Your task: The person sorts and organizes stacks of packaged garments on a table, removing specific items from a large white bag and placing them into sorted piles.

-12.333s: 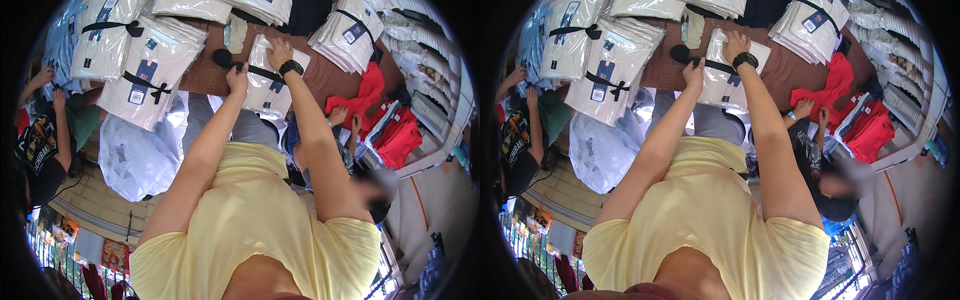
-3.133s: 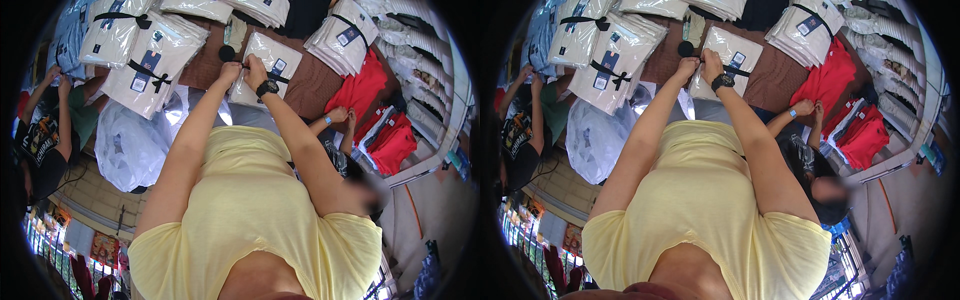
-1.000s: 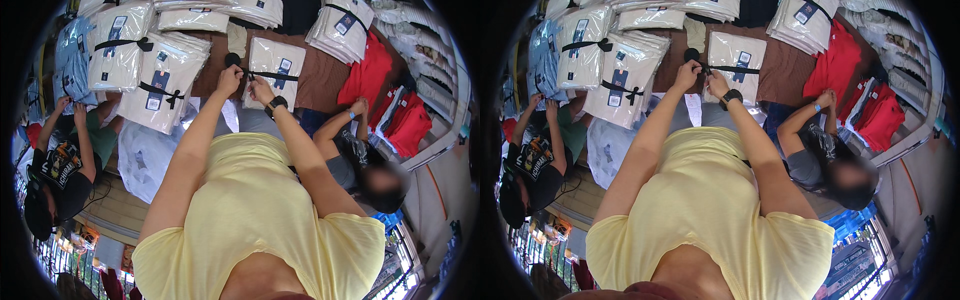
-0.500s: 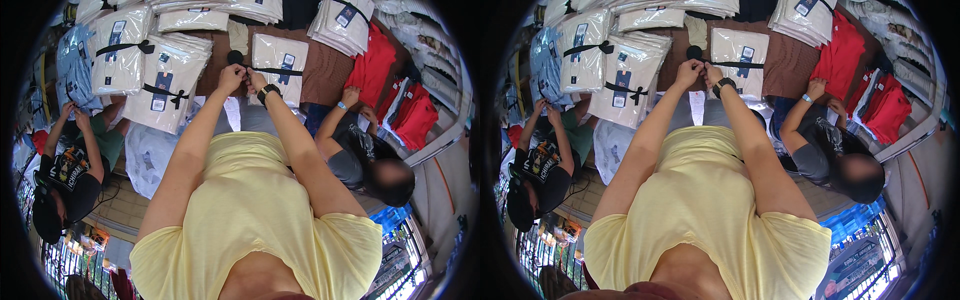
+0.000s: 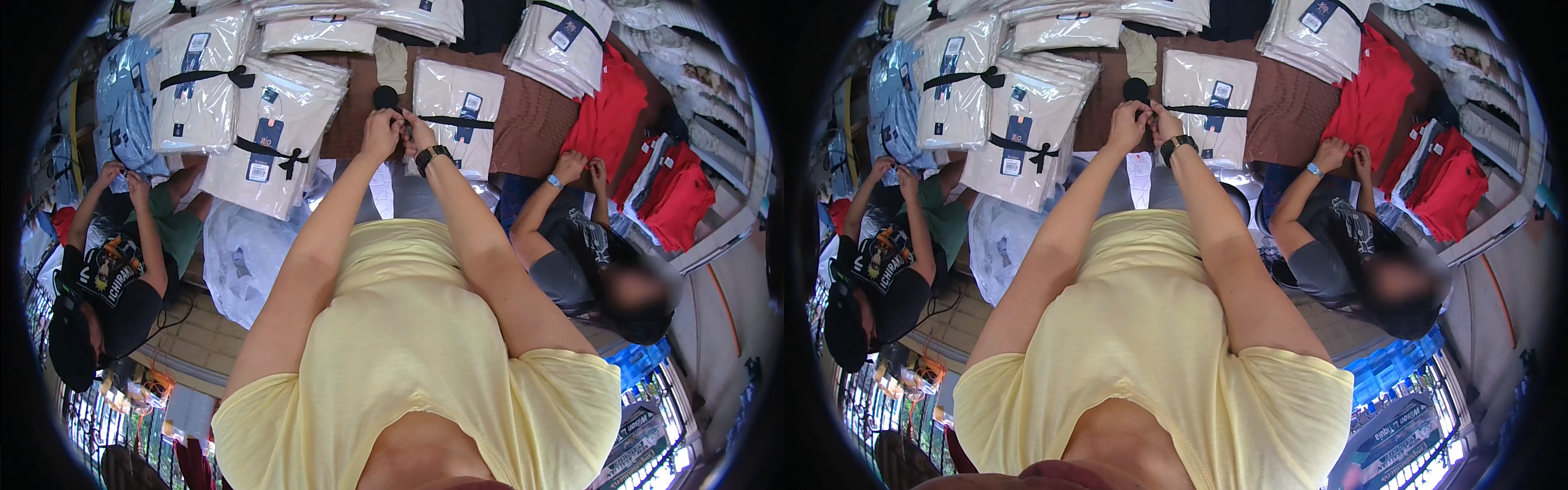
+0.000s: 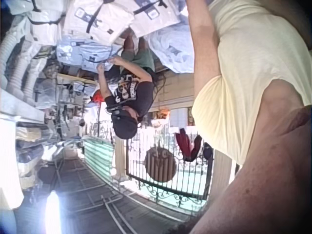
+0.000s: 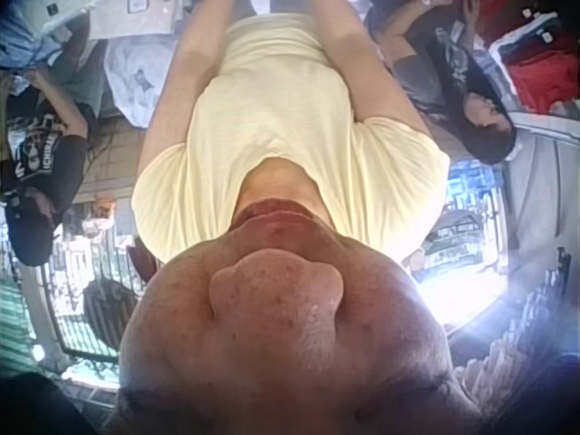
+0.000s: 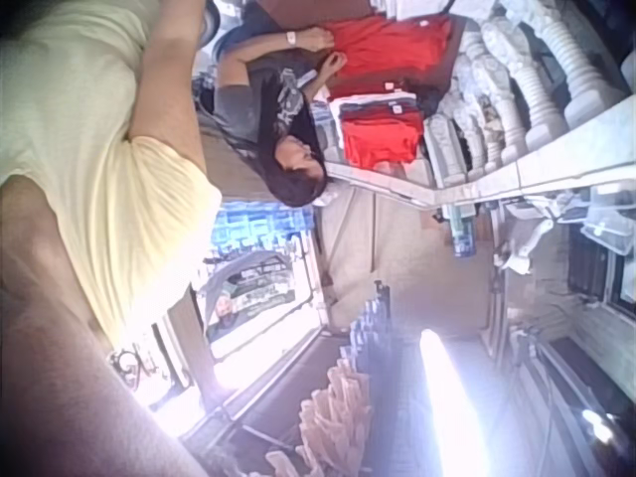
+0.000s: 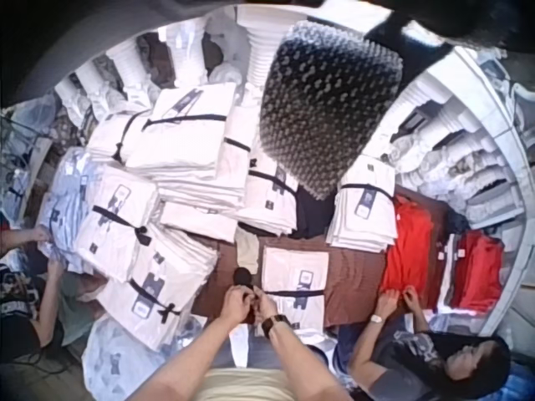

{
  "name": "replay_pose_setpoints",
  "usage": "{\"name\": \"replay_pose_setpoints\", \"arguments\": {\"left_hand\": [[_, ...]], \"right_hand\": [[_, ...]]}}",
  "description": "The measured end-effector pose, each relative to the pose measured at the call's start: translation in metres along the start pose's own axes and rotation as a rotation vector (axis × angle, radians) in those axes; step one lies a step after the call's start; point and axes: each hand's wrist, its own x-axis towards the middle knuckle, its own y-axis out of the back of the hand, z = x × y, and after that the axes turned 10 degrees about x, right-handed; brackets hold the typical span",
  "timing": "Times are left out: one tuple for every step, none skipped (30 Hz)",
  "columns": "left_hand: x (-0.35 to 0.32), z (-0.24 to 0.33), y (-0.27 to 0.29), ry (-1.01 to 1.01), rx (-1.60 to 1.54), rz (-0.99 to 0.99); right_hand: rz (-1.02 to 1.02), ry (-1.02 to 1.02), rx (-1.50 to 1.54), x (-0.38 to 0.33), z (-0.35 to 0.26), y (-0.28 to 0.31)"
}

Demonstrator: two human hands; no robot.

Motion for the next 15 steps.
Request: {"name": "replay_pose_setpoints", "arguments": {"left_hand": [[-0.003,0.0,0.001,-0.003,-0.002,-0.001],[-0.006,0.001,0.001,-0.008,-0.004,-0.001],[-0.006,0.002,0.002,-0.014,-0.005,-0.001],[-0.004,0.002,0.002,-0.039,0.012,0.01],[-0.004,0.001,0.001,-0.061,0.03,0.019],[-0.003,0.0,0.0,-0.082,0.047,0.027],[-0.003,-0.001,-0.001,-0.07,0.036,0.026],[-0.003,-0.001,-0.002,-0.056,0.024,0.025],[-0.003,-0.001,-0.002,-0.043,0.013,0.024],[-0.003,-0.002,-0.003,-0.038,0.004,0.018],[-0.004,-0.003,-0.002,-0.033,-0.004,0.01],[-0.005,-0.003,-0.001,-0.028,-0.013,0.003],[-0.005,-0.003,-0.002,-0.032,0.005,0.005],[-0.005,-0.001,-0.002,-0.036,0.024,0.009],[-0.005,0.0,-0.002,-0.04,0.043,0.012]], "right_hand": [[-0.014,-0.003,-0.017,0.0,0.001,0.001],[-0.028,-0.004,-0.034,0.001,0.001,0.004],[-0.042,-0.005,-0.05,0.004,0.001,0.005],[-0.062,-0.026,-0.04,0.006,-0.001,0.007],[-0.08,-0.052,-0.032,0.007,-0.002,0.007],[-0.099,-0.078,-0.023,0.009,-0.004,0.008],[-0.095,-0.077,-0.031,0.009,-0.004,0.009],[-0.091,-0.076,-0.04,0.007,-0.005,0.008],[-0.087,-0.076,-0.049,0.004,-0.005,0.007],[-0.062,-0.054,-0.067,0.001,-0.004,0.006],[-0.036,-0.032,-0.083,-0.003,-0.002,0.005],[-0.01,-0.011,-0.1,-0.005,-0.001,0.004],[-0.018,-0.028,-0.093,-0.003,-0.001,0.005],[-0.028,-0.044,-0.086,0.0,-0.003,0.006],[-0.038,-0.06,-0.078,0.002,-0.005,0.006]]}}
